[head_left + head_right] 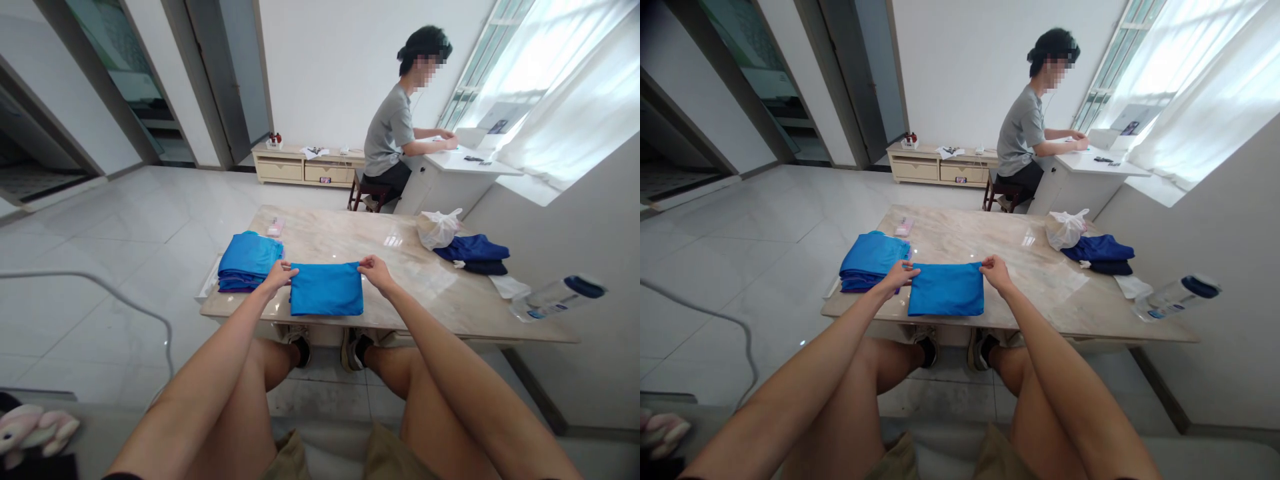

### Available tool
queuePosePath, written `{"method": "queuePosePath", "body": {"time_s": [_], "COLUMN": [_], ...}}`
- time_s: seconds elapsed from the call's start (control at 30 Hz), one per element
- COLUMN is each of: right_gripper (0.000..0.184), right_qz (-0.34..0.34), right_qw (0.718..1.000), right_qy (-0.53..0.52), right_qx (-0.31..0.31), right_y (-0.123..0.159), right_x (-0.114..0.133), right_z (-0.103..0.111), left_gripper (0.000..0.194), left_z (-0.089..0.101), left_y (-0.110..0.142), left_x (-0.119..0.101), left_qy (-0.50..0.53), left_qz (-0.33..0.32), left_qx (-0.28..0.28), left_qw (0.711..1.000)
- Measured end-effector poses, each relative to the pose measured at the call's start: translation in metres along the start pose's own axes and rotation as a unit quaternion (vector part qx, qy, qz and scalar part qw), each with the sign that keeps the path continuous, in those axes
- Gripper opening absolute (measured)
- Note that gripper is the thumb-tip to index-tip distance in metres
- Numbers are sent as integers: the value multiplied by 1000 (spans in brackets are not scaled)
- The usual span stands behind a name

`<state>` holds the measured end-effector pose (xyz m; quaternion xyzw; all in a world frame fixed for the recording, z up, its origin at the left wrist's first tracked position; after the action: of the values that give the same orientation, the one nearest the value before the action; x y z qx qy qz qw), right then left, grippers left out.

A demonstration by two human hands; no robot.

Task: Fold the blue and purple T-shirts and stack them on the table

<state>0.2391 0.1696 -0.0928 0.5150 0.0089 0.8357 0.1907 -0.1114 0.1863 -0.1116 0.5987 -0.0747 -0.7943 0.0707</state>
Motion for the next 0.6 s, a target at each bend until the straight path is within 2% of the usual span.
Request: {"method": "queuePosePath", "body": {"time_s": [0.13, 0.27, 0.33, 0.43, 0.53, 0.6], "right_gripper": [44, 46, 48, 46, 38, 38], "right_qz": [-134, -182, -177, -153, -131, -148], "right_qw": [983, 953, 936, 928, 931, 929], "right_qy": [122, 220, 275, 315, 302, 272], "right_qx": [21, 103, 127, 126, 158, 202], "right_y": [-3, -5, -8, -13, -12, -8], "right_x": [-51, -77, -79, -72, -62, -58], "right_z": [-21, -47, -58, -66, -71, -71], "left_gripper": [53, 48, 46, 44, 42, 39], "left_z": [-15, -22, -30, -46, -52, -52], "left_y": [-6, -18, -22, -20, -12, -8], "left_x": [48, 69, 73, 77, 76, 67], "left_qy": [-98, -179, -214, -221, -215, -186], "left_qz": [92, 89, 65, 40, 34, 19], "left_qx": [52, 75, 107, 154, 163, 170], "left_qw": [990, 977, 969, 962, 962, 968]}}
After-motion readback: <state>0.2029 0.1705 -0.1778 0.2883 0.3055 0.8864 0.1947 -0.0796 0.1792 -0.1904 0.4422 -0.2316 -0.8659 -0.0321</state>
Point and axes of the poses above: each hand's wrist, its own y-axis away from the middle knuckle, its own z-axis out of the back of the hand, x = y × z, the point moved 8 cm from there along -y, towards the middle knuckle, and after that the axes turned 7 degrees about -z, right-handed, at the moved point
